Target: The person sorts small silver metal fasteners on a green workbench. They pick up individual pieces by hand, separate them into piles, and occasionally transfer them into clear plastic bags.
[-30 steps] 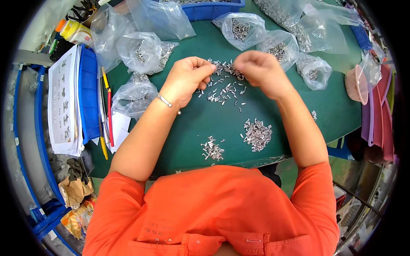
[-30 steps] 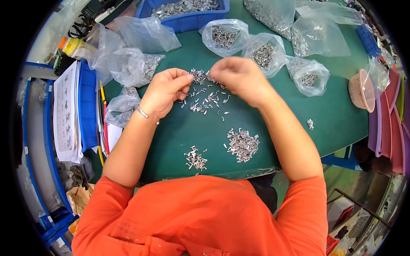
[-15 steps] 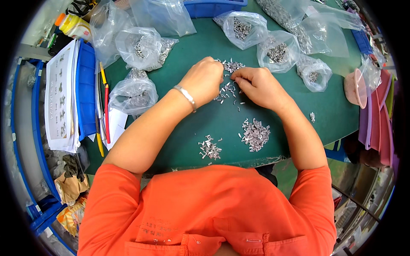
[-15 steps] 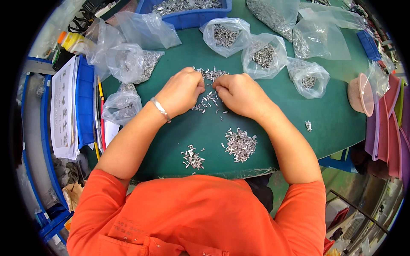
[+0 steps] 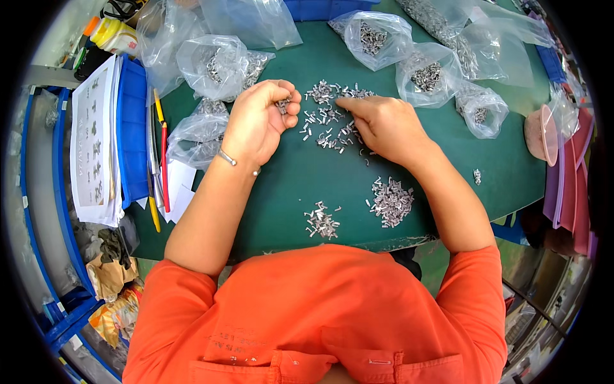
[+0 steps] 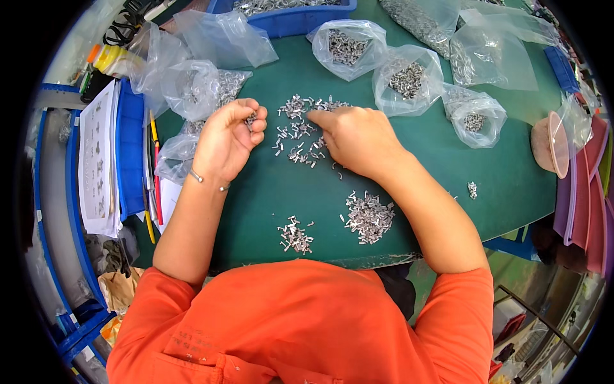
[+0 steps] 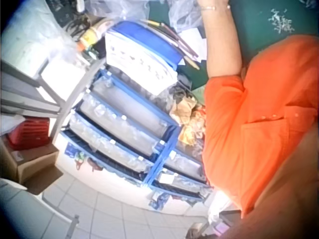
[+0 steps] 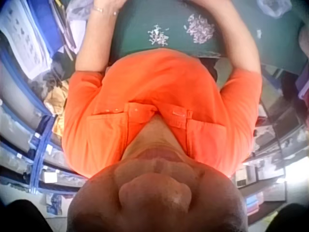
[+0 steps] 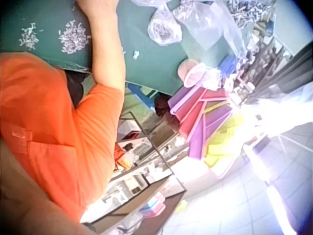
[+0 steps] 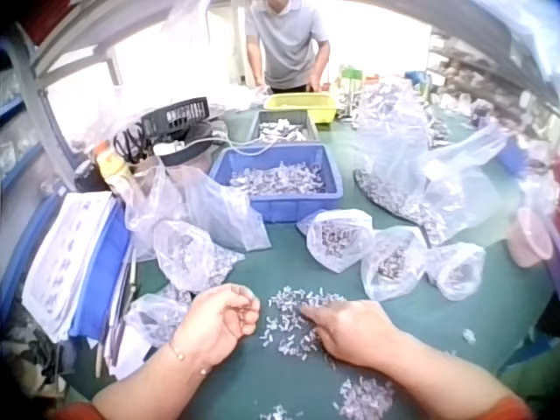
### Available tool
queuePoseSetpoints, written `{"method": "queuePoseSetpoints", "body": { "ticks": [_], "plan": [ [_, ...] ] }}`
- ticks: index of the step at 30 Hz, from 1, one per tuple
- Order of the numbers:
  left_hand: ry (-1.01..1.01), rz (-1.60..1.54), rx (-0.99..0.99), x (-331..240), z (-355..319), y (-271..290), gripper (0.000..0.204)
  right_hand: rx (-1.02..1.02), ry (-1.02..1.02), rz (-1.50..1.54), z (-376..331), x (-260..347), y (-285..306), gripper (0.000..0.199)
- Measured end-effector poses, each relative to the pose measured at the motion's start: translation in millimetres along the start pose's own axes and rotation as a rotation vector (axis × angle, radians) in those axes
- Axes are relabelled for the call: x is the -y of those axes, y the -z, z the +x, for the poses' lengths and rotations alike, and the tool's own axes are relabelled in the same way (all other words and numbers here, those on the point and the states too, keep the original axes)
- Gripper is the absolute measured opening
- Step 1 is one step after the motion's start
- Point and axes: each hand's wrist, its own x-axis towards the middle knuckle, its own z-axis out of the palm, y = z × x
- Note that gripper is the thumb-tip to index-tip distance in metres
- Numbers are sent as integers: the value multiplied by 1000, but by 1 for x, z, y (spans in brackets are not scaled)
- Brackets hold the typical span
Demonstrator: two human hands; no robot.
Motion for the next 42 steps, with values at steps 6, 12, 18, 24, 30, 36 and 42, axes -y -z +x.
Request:
{"method": "queuePoseSetpoints", "body": {
  "ticks": [6,12,18,24,30,36,42],
  "plan": [
    [-421,867,-16,25,15,-7,11,-48,-41,56,-1,0,4,18],
    [-679,1348,114,32,13,-12,8,59,-50,39,2,2,9,12],
    [-729,1417,53,30,9,-3,7,27,-10,42,6,8,-2,11],
    [-792,1396,129,28,5,-9,6,-53,-115,20,16,2,0,11],
    [-712,1539,197,28,15,-15,6,7,-143,-78,28,4,-8,12],
    [-687,1640,252,24,17,-20,4,14,-18,-212,29,4,-8,6],
    [-731,1619,233,31,22,-17,2,-28,73,-304,27,4,-14,7]
  ]
}}
